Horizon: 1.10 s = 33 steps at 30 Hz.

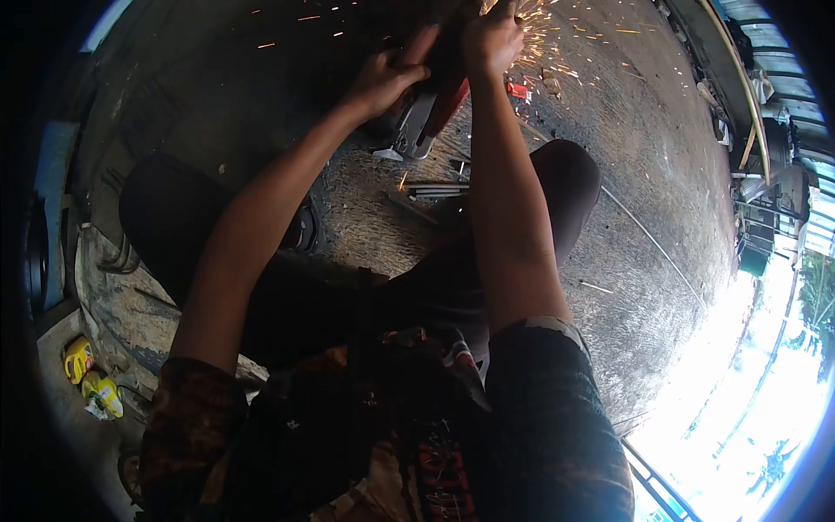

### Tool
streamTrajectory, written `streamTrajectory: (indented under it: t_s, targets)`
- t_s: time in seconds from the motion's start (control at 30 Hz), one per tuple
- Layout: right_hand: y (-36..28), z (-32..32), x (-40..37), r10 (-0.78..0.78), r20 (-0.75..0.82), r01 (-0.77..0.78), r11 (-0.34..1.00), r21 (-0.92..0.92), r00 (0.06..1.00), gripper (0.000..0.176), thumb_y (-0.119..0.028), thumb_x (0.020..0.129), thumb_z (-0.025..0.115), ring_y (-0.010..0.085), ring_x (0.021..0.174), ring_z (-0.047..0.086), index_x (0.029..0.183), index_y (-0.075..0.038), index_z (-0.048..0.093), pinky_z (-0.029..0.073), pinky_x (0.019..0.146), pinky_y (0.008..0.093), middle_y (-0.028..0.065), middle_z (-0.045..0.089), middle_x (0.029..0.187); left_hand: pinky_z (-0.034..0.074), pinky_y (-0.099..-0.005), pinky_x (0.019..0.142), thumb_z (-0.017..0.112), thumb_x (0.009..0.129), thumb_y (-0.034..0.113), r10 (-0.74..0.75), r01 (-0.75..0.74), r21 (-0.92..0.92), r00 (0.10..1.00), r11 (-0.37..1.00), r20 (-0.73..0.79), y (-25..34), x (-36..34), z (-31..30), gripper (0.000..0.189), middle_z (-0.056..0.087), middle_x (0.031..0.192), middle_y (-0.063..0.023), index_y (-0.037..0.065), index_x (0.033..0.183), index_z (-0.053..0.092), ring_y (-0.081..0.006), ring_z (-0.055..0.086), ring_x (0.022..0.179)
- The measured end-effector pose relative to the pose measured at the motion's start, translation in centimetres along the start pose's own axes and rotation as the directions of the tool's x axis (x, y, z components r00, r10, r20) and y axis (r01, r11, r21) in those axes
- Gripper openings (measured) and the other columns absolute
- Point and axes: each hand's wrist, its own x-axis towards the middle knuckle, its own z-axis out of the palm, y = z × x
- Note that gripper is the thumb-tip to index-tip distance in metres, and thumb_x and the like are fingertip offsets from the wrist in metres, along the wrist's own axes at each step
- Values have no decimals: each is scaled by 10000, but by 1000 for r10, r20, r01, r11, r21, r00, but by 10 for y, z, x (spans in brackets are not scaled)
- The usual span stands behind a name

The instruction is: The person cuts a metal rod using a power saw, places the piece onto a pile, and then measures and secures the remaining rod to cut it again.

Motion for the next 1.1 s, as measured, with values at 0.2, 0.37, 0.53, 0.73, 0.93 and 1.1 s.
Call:
streamTrajectory:
  t_s: [0.2, 0.37, 0.53, 0.73, 0.93, 1.1]
  targets:
    - [1, 4, 2, -98, -86, 82, 981, -174, 991, 519, -486, 930, 514, 450, 763, 642, 1370, -210, 513, 494, 650, 522, 235, 674, 871, 488, -322, 484, 725, 743, 344, -31, 30, 20, 999, 999, 42, 13, -6, -3, 430, 642, 679, -92, -6, 982, 650, -164, 617, 530]
    - [9, 9, 0, -106, -94, 99, 993, -71, 990, 579, -496, 909, 548, 434, 746, 645, 1398, -193, 479, 495, 637, 516, 234, 674, 861, 489, -320, 491, 713, 760, 346, -46, 46, 10, 998, 999, 46, 7, -5, -1, 431, 642, 687, -86, -5, 1001, 648, -160, 613, 534]
    - [-3, -1, -3, -108, -61, 98, 984, -145, 992, 568, -448, 919, 559, 404, 714, 646, 1409, -174, 467, 496, 620, 497, 234, 672, 846, 463, -313, 440, 714, 773, 321, -61, 64, -46, 996, 997, 63, 9, -7, -2, 395, 619, 641, -75, -7, 978, 636, -147, 578, 466]
    - [1, 2, -4, -57, -20, 56, 998, -40, 998, 496, -368, 955, 530, 398, 724, 650, 1403, -162, 471, 492, 626, 484, 241, 669, 847, 447, -300, 423, 714, 778, 293, -59, 61, -47, 997, 997, 56, 9, -10, -2, 370, 613, 628, -69, -9, 976, 634, -136, 566, 450]
    - [26, 22, -33, -499, -278, 488, 865, -114, 821, 588, -188, 924, 525, 388, 923, 632, 1483, -179, 342, 502, 738, 490, 255, 621, 1123, 463, -302, 458, 717, 772, 288, -67, 68, -61, 998, 996, 22, -25, -33, 0, 405, 627, 648, -79, -13, 1031, 637, -132, 589, 492]
    - [19, 10, -45, -252, -91, 249, 968, -39, 963, 673, -121, 890, 528, 464, 961, 599, 1510, -216, 283, 503, 772, 503, 275, 582, 1115, 488, -309, 510, 716, 753, 322, -109, 110, -16, 994, 994, 9, -18, -36, 1, 413, 644, 666, -88, -4, 998, 654, -144, 612, 533]
